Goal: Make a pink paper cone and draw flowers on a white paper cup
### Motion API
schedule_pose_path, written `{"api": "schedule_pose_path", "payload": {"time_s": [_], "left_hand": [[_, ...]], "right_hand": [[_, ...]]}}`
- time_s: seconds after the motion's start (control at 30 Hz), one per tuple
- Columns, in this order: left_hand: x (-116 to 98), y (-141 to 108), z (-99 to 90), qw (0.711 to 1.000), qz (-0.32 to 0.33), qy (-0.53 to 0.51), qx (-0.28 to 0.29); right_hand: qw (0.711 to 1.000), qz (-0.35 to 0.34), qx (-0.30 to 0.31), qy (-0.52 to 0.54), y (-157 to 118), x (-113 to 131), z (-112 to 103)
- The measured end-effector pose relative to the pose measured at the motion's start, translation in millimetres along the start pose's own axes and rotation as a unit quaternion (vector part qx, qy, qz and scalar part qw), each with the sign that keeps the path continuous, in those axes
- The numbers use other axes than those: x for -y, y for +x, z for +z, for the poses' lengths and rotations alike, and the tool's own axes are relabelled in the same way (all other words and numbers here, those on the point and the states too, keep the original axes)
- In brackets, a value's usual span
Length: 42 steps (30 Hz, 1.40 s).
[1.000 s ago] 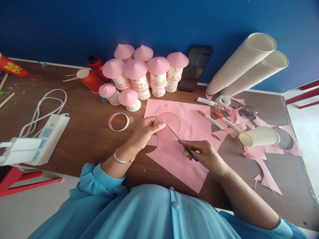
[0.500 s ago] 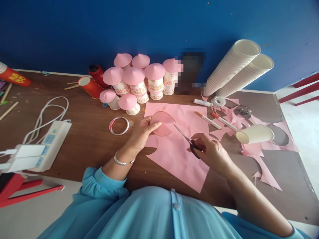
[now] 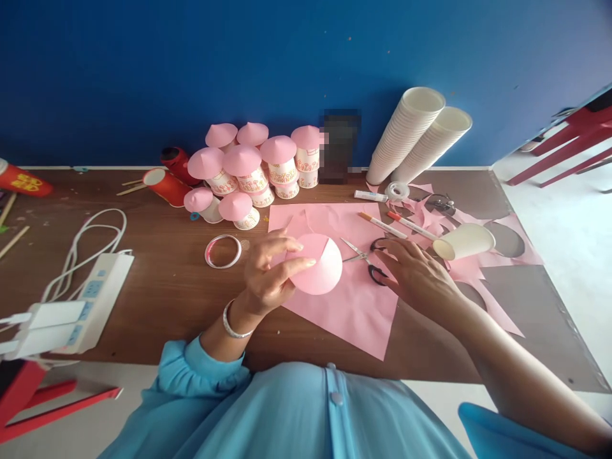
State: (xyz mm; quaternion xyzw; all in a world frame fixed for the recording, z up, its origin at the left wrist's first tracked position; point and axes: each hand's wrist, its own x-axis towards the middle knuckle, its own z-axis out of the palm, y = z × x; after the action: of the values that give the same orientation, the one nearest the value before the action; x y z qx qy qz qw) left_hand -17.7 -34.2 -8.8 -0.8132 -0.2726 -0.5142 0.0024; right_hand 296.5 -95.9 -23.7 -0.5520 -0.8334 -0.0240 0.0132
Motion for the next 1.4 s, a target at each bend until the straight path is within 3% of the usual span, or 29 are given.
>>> {"api": "schedule_pose_path", "payload": {"time_s": [0.07,0.13,0.17,0.23,0.3,0.4,0.47,0.53,0.6,0.63,0.73,0.87,0.97,1.17,1.4], "left_hand": [[-3,-1,-1.7,0.999,0.029,0.028,-0.010],[-6,-4,-2.3,0.998,0.039,0.049,-0.020],[-7,-5,-2.1,0.998,0.040,0.053,-0.022],[-9,-10,-0.7,0.998,0.030,0.045,-0.011],[-9,-13,1.6,1.000,0.007,0.018,0.022],[-10,-12,5.1,0.991,-0.109,-0.043,0.063],[-11,-6,5.8,0.954,-0.253,-0.146,0.071],[-11,0,4.9,0.859,-0.414,-0.286,0.094],[-11,5,3.3,0.771,-0.504,-0.363,0.140],[-10,7,2.8,0.747,-0.522,-0.376,0.167],[-9,11,4.8,0.727,-0.535,-0.382,0.201],[-8,13,11.3,0.687,-0.555,-0.434,0.176],[-6,14,14.1,0.688,-0.534,-0.440,0.222],[-4,15,17.5,0.756,-0.487,-0.359,0.252],[-2,15,20.0,0.753,-0.486,-0.355,0.265]], "right_hand": [[0.997,0.023,0.002,0.076,1,1,-6],[0.967,0.082,-0.007,0.241,5,11,-15],[0.925,0.103,-0.002,0.367,8,19,-19],[0.790,0.112,0.027,0.602,17,38,-26],[0.686,0.117,0.030,0.717,27,57,-30],[0.616,0.130,0.027,0.776,40,74,-29],[0.614,0.132,0.026,0.778,43,77,-28],[0.635,0.135,0.025,0.760,44,76,-27],[0.669,0.144,0.019,0.729,44,74,-27],[0.687,0.149,0.015,0.711,44,73,-26],[0.727,0.150,0.019,0.670,46,72,-24],[0.725,0.155,0.042,0.670,50,72,-17],[0.713,0.160,0.051,0.681,54,73,-11],[0.709,0.149,0.064,0.686,58,76,-4],[0.697,0.116,0.072,0.704,58,73,-6]]}}
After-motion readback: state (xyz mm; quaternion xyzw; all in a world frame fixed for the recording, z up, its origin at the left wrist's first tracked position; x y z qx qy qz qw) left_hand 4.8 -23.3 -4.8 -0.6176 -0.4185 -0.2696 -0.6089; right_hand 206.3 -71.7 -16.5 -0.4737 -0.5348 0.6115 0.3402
